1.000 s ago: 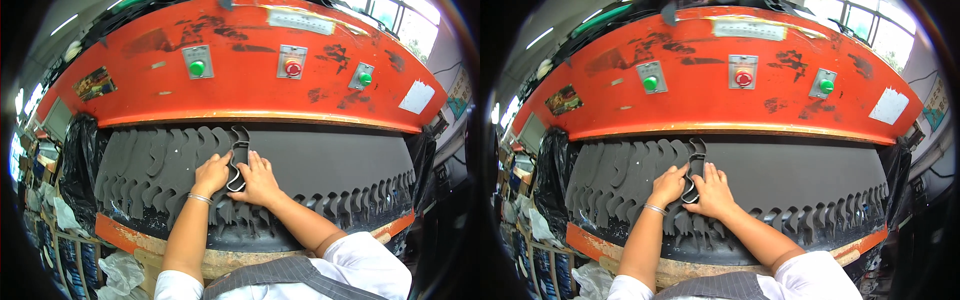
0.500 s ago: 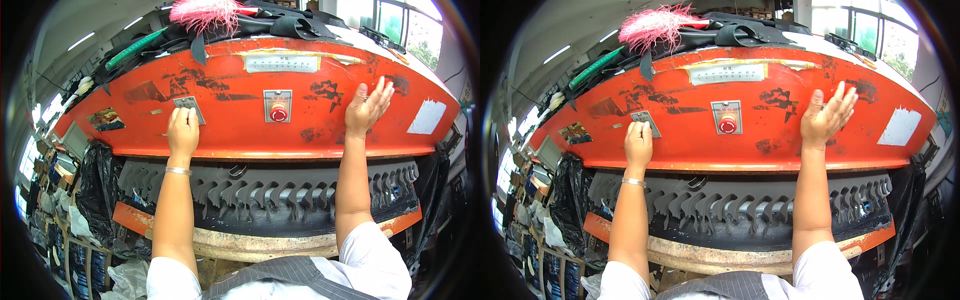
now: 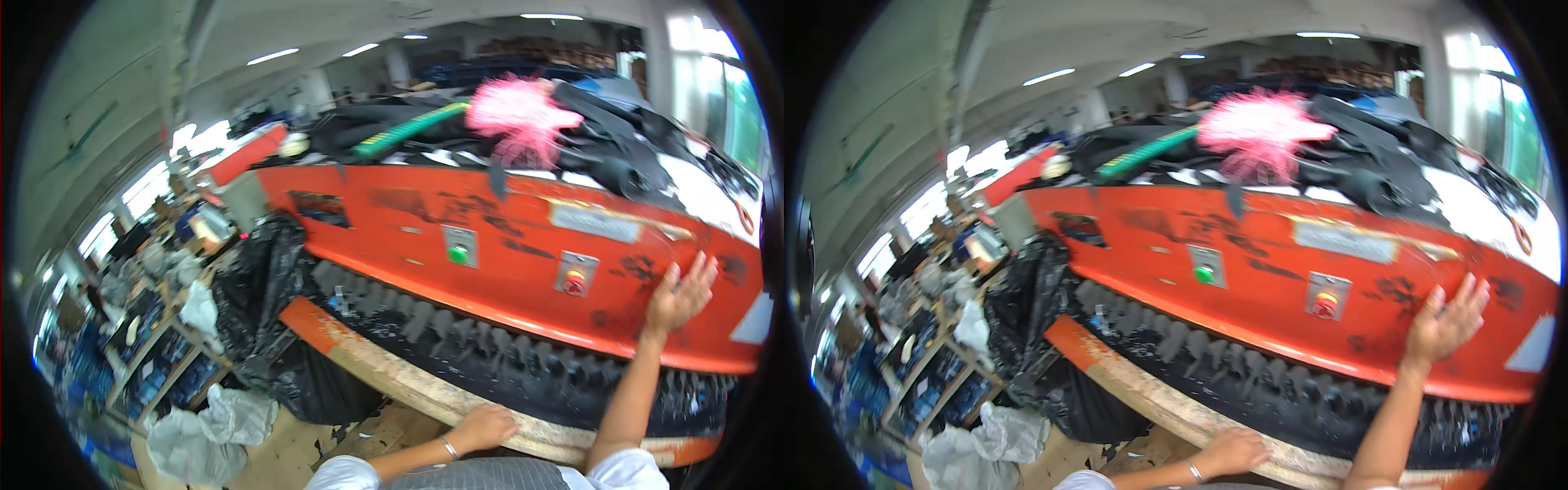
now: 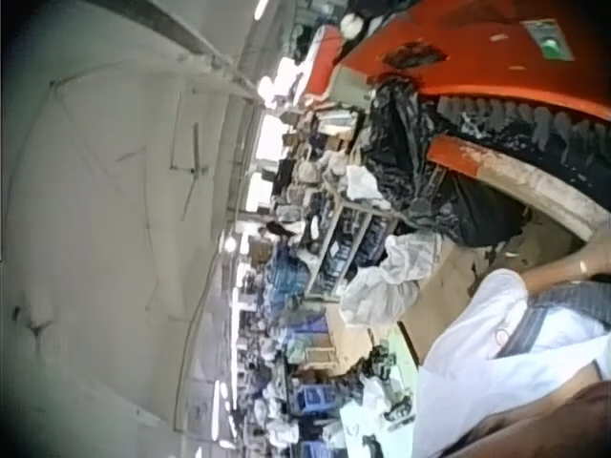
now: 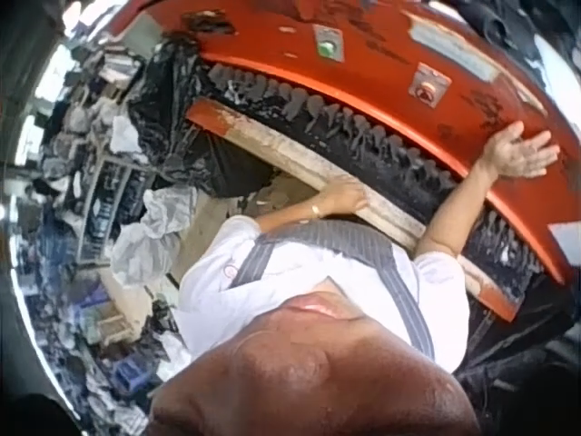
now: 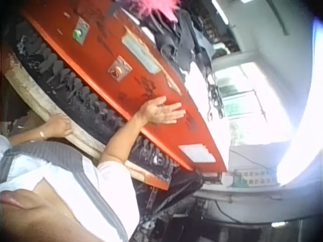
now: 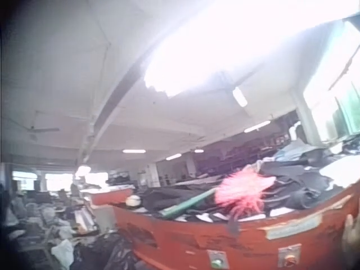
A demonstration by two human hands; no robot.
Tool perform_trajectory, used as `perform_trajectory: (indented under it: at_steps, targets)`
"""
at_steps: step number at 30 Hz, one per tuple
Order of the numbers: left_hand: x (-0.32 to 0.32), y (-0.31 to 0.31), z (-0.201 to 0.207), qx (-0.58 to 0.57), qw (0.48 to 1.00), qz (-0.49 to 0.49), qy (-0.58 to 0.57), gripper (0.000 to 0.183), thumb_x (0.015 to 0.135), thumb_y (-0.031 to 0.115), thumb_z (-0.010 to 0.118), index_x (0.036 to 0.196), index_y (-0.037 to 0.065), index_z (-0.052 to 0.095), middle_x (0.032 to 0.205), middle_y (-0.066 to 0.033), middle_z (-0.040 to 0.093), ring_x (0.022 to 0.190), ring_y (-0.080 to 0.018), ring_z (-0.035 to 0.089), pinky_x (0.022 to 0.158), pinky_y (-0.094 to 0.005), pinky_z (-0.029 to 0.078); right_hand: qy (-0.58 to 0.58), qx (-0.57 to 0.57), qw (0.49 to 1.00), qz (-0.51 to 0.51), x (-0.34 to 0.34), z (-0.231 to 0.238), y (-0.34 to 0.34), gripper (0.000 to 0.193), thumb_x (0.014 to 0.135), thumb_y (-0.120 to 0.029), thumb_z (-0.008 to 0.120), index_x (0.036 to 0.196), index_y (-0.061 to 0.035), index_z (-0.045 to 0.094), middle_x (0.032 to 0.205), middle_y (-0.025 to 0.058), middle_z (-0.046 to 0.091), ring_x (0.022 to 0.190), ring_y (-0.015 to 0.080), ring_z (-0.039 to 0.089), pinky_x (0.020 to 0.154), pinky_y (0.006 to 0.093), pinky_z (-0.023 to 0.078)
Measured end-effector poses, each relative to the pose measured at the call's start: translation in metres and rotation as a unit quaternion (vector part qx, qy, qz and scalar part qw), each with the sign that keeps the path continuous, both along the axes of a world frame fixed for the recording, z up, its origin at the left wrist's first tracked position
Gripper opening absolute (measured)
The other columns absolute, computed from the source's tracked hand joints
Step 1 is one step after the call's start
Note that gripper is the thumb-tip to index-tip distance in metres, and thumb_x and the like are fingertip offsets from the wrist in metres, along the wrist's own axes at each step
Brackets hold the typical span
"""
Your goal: Operating a hydraulic machine to die-cut shapes from material sheets.
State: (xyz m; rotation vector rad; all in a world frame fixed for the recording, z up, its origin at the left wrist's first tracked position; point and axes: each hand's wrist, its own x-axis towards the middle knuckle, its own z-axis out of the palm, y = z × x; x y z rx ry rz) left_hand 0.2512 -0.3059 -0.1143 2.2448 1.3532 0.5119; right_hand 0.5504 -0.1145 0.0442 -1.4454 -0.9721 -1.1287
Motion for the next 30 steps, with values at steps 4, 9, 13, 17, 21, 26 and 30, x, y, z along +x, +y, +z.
perform_trajectory:
  at_steps: [4,9,13,17,21,26,30]
  targets:
    - [0.009,-0.007,0.015,0.074,0.996,0.017,-0.047,0.022,0.089,0.027,0.056,0.081,0.007,0.064,0.077,-0.0083,0.059,0.079,-0.0279,0.061,0.070,-0.0403,0.050,0.026,-0.024,0.999,0.024,0.010,0.004,-0.012,0.051,0.096,-0.037,0.051,0.142,-0.0167,0.044,0.151,0.0076,0.035,0.139,0.0261,0.033,0.110,0.0517,0.023]
    - [0.017,-0.010,0.019,0.103,0.992,0.049,-0.050,0.022,0.088,0.025,0.057,0.078,0.007,0.062,0.075,-0.0085,0.059,0.077,-0.0279,0.062,0.069,-0.0406,0.051,0.039,-0.083,0.982,0.165,-0.055,-0.032,-0.054,0.055,0.095,-0.026,0.054,0.145,-0.0074,0.037,0.154,0.0219,0.020,0.142,0.0354,0.021,0.114,0.0505,0.014]
    - [0.014,-0.013,0.036,0.003,0.997,0.073,-0.032,0.020,0.083,0.023,0.057,0.081,0.004,0.063,0.088,-0.0145,0.065,0.087,-0.0327,0.062,0.078,-0.0445,0.049,-0.070,-0.459,0.724,0.510,-0.145,-0.083,-0.146,0.064,0.079,-0.023,0.067,0.132,0.0041,0.046,0.149,0.0239,0.028,0.139,0.0387,0.026,0.114,0.0464,0.017]
    - [0.008,-0.020,0.002,0.066,0.994,0.041,-0.077,0.018,0.083,0.023,0.056,0.084,0.006,0.064,0.092,-0.0161,0.064,0.093,-0.0328,0.060,0.085,-0.0416,0.046,-0.085,-0.490,0.649,0.576,-0.134,-0.127,-0.204,0.058,0.074,-0.028,0.073,0.121,0.0000,0.054,0.124,0.0243,0.051,0.117,0.0400,0.046,0.100,0.0454,0.037]
    - [-0.003,-0.052,0.004,0.199,0.975,0.098,-0.011,0.020,0.087,0.027,0.056,0.081,0.009,0.064,0.082,-0.0070,0.057,0.087,-0.0262,0.056,0.081,-0.0390,0.043,-0.009,-0.629,0.619,0.470,-0.100,-0.123,-0.250,0.063,0.069,-0.034,0.078,0.117,-0.0009,0.055,0.105,0.0209,0.058,0.099,0.0384,0.053,0.086,0.0454,0.043]
    - [-0.013,-0.060,0.002,0.179,0.977,0.114,0.000,0.022,0.085,0.027,0.055,0.078,0.009,0.065,0.083,-0.0085,0.060,0.089,-0.0272,0.057,0.084,-0.0409,0.043,-0.066,-0.569,0.746,0.339,-0.090,-0.151,-0.279,0.054,0.056,-0.027,0.086,0.095,-0.0035,0.057,0.091,0.0150,0.054,0.089,0.0342,0.053,0.076,0.0421,0.045]
    - [-0.017,-0.055,-0.002,0.116,0.985,0.121,0.047,0.029,0.085,0.029,0.052,0.081,0.005,0.067,0.091,-0.0133,0.064,0.095,-0.0292,0.058,0.087,-0.0420,0.042,0.019,-0.643,0.717,0.269,-0.104,-0.159,-0.270,0.057,0.054,-0.036,0.087,0.096,-0.0045,0.065,0.097,0.0163,0.060,0.095,0.0329,0.058,0.083,0.0408,0.048]
